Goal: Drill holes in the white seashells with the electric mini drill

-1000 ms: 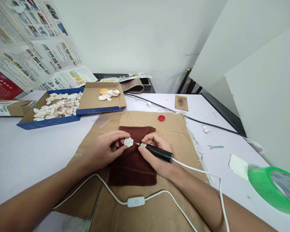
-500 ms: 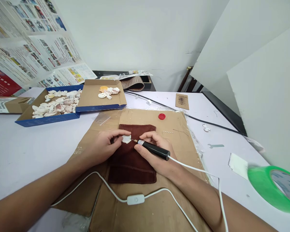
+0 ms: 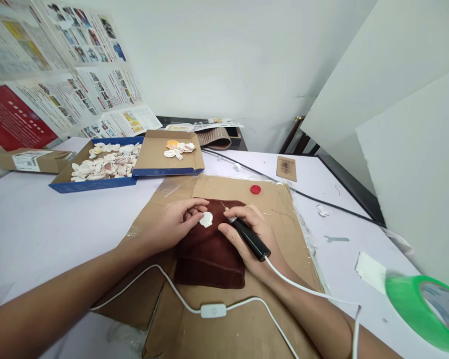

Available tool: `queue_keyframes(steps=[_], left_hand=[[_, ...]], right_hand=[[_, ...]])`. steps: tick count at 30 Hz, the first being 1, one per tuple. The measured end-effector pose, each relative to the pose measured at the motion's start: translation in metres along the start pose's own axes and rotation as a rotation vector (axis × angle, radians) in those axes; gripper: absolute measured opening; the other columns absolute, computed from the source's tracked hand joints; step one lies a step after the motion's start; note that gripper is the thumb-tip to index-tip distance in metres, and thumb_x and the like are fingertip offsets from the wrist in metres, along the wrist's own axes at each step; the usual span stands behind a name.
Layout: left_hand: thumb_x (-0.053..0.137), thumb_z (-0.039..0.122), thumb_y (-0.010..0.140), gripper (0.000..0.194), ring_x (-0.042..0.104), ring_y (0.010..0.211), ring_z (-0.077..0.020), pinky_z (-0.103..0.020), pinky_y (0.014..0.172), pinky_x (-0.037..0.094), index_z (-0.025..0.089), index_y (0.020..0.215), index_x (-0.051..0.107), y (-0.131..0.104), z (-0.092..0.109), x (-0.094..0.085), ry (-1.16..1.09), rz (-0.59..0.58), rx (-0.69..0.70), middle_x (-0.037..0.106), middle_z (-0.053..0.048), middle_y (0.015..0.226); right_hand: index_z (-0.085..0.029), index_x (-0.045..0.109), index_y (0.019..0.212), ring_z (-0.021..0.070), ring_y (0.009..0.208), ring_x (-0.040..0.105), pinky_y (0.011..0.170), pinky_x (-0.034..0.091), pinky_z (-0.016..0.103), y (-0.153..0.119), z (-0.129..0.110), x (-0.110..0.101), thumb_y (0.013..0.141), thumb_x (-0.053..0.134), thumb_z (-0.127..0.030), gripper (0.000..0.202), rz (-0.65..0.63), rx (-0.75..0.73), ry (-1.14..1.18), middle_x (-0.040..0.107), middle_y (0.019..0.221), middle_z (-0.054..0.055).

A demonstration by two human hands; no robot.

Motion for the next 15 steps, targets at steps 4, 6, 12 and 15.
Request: queue_keyframes(steps=[4,6,12,15], left_hand=[[0.065,0.024,0.097,0.033,0.073,0.082,-0.0169,-0.027,0.076,0.060,0.018,0.127,0.076,0.007,0.006,-0.001,-0.032,-0.054,-0.005,0.081,-0.006,0.101],[0.066,0.022,0.095,0.035,0.072,0.083,-0.0160,-0.026,0.074,0.059,0.018,0.129,0.075,0.009,0.007,0.000,-0.058,-0.088,0.002,0.080,-0.006,0.102],[0.075,0.026,0.091,0.041,0.072,0.079,-0.0149,-0.025,0.069,0.057,0.018,0.132,0.073,0.011,0.002,0.003,-0.157,-0.067,-0.050,0.079,-0.006,0.104],[0.073,0.022,0.093,0.026,0.072,0.081,-0.0167,-0.027,0.073,0.057,0.020,0.119,0.078,0.008,-0.001,0.002,-0.053,-0.040,-0.006,0.080,-0.003,0.094]], right_hand=[[-0.028,0.075,0.111,0.0172,0.070,0.069,0.066,0.056,0.033,0.007,-0.014,-0.006,0.092,0.078,-0.041,0.023,0.000,-0.024,-0.062,0.074,0.103,0.004],[-0.026,0.073,0.114,0.0176,0.067,0.069,0.061,0.055,0.032,0.009,-0.019,-0.007,0.092,0.077,-0.038,0.026,-0.019,-0.013,-0.051,0.076,0.099,0.004],[-0.023,0.066,0.102,0.0161,0.057,0.066,0.052,0.052,0.027,0.007,-0.017,-0.001,0.086,0.077,-0.036,0.023,0.087,0.066,0.020,0.075,0.080,0.002],[-0.025,0.062,0.096,0.0157,0.056,0.065,0.052,0.053,0.026,0.002,-0.008,0.004,0.085,0.077,-0.035,0.022,0.138,0.050,0.063,0.073,0.072,0.000]])
Point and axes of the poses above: each hand's wrist, its own y-axis towards the middle knuckle, its own x-axis out of the palm, z = x × y, the point moved 2 cm from there along y, towards the middle knuckle
